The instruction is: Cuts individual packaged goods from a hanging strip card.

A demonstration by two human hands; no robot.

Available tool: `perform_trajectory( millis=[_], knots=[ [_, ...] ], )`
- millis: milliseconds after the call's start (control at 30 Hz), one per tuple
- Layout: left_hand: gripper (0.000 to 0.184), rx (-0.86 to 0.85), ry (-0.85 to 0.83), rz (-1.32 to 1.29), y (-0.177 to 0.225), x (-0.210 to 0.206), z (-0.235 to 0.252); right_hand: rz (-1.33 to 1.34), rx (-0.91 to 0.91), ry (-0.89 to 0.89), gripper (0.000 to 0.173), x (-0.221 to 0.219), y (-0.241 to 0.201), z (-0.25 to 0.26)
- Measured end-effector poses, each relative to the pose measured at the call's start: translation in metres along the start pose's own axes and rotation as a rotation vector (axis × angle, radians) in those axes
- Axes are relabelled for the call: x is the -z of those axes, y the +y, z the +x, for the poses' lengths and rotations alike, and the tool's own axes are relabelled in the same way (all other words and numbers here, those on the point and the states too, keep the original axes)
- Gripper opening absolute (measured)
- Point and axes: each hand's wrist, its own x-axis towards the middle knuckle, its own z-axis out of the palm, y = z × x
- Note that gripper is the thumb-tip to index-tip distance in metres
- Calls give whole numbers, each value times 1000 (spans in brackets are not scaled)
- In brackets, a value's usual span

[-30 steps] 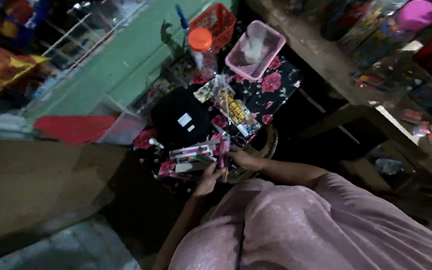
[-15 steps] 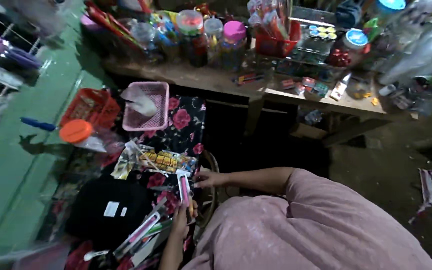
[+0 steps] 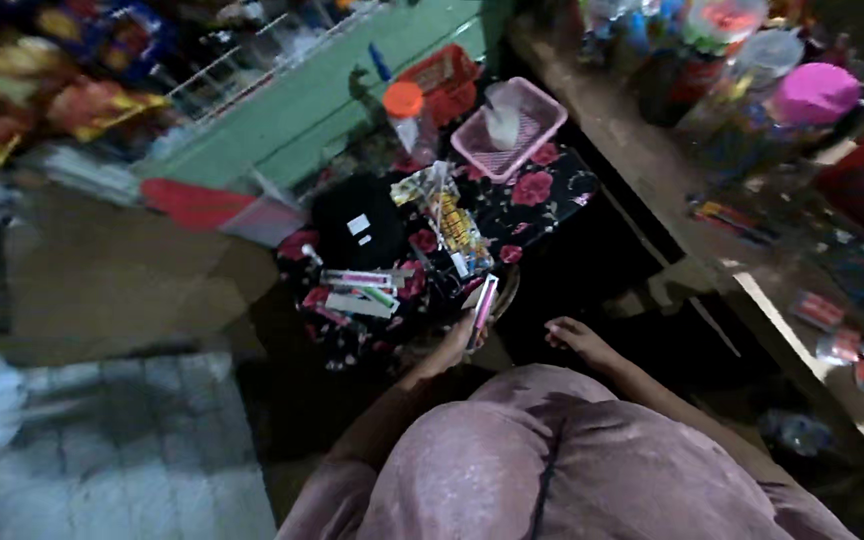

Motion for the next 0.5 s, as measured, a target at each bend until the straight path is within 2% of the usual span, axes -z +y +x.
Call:
perform_trajectory(
  millis=[100,200,333,500],
  knots=[
    [53,19,52,-92,-6,-19,-20,-99,-39,-88,34,16,1,4],
    [49,62,174,-174,-21,-27,-41,-185,-27,-178,34,18,-10,10],
    [45,-17,241,-132,-56,-17,-73,-264,47,-253,31,1,-29,21],
    [43,35,284,-110,-67,-14,-105,-309,144,-275,32,-26,-34,14]
  ],
)
